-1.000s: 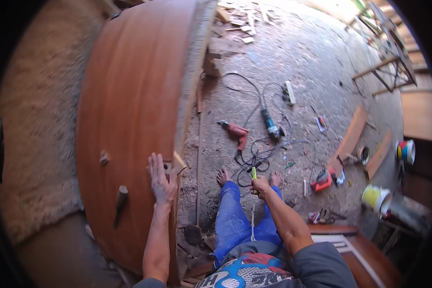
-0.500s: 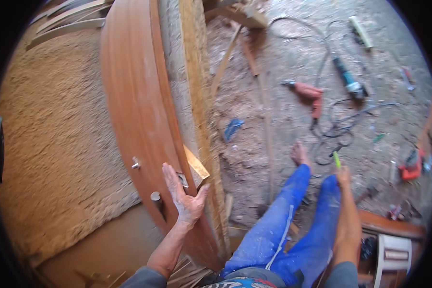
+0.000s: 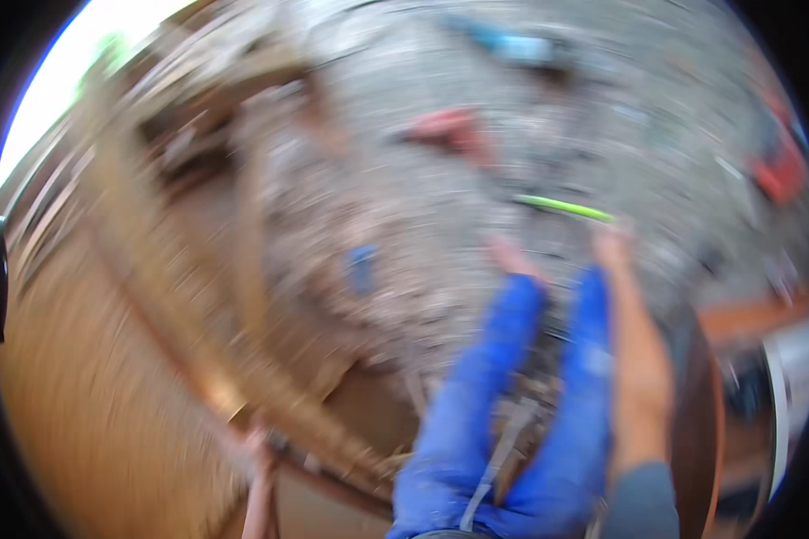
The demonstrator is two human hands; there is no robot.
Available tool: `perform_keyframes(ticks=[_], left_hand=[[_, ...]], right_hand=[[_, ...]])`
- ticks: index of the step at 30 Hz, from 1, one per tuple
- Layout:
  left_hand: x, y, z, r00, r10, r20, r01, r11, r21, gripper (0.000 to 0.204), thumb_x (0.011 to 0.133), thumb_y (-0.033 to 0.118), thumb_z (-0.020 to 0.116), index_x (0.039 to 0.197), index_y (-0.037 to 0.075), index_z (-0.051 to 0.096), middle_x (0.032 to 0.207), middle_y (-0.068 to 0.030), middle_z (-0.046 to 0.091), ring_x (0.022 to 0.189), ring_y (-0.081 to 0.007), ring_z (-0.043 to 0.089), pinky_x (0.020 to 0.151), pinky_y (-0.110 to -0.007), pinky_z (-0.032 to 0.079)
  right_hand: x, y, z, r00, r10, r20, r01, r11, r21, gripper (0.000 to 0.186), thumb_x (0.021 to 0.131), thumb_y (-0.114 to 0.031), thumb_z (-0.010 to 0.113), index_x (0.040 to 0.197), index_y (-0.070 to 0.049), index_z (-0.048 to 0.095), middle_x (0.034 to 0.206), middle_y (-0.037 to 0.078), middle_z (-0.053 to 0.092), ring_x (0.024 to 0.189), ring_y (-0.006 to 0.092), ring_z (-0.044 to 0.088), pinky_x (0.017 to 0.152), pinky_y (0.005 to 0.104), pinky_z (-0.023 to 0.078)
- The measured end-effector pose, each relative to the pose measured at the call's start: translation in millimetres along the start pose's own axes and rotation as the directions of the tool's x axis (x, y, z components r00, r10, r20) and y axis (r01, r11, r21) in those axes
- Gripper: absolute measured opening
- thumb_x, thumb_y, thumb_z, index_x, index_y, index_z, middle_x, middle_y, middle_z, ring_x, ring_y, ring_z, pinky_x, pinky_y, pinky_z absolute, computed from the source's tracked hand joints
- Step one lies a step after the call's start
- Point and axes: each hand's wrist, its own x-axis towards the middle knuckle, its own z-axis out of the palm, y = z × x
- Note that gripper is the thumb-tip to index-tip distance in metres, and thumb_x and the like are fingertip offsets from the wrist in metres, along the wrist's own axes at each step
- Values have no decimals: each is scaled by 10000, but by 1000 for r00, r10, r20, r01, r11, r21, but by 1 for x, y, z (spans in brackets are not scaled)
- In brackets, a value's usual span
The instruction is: The person uses a chisel and a mallet to carve a rectangular recess into a large wooden door. They repeatedly strike the chisel to remove wood chips and refine the edges of the cutout.
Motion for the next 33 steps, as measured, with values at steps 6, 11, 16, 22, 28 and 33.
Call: perform_keyframes(ticks=[6,11,16,22,28,33], left_hand=[[1,66,-18,997,72,-13,-73,950,-303,1204,808,719,728,1568,-67,222,1543,-356,348,1373,-497,435,1143,-581,381],[0,81,-12,978,207,-22,-205,940,-271,1082,860,674,708,1531,-73,306,1476,-366,427,1300,-493,502,1104,-581,424],[4,70,13,972,-233,18,234,972,-3,1028,877,416,776,1608,-18,199,1662,-272,183,1540,-399,192,1267,-461,155],[-7,4,31,991,-116,61,130,904,-407,1157,821,311,851,1617,-45,90,1684,-253,141,1573,-337,120,1269,-403,120],[-25,-64,-9,987,-162,-10,121,775,-620,808,985,227,598,1627,17,155,1692,-197,176,1572,-332,149,1266,-433,156],[-74,-192,12,916,-399,-30,362,858,-363,758,882,46,530,1592,1,269,1664,-231,237,1545,-395,216,1271,-457,180]], right_hand=[[-67,115,-15,680,637,-363,-458,756,468,518,882,-240,681,1363,-96,550,1315,251,608,1256,402,576,1052,511,468],[-56,200,-5,375,830,-413,-694,547,469,529,866,-186,696,1346,-88,497,1365,223,515,1264,421,546,1048,507,471],[2,338,17,741,585,-331,-530,811,248,470,880,-190,665,1296,-30,518,1185,219,597,1090,387,634,910,494,530],[25,362,-16,879,436,-193,-369,878,304,428,865,-209,647,1236,-15,561,1027,212,645,957,399,664,822,511,534],[-98,270,-43,958,263,-115,-218,928,303,399,849,-228,629,1175,0,605,868,204,694,825,411,694,733,528,539],[-244,84,-128,982,156,-109,-123,957,263,344,814,-155,600,1145,-67,574,775,124,625,630,277,630,561,425,505]])
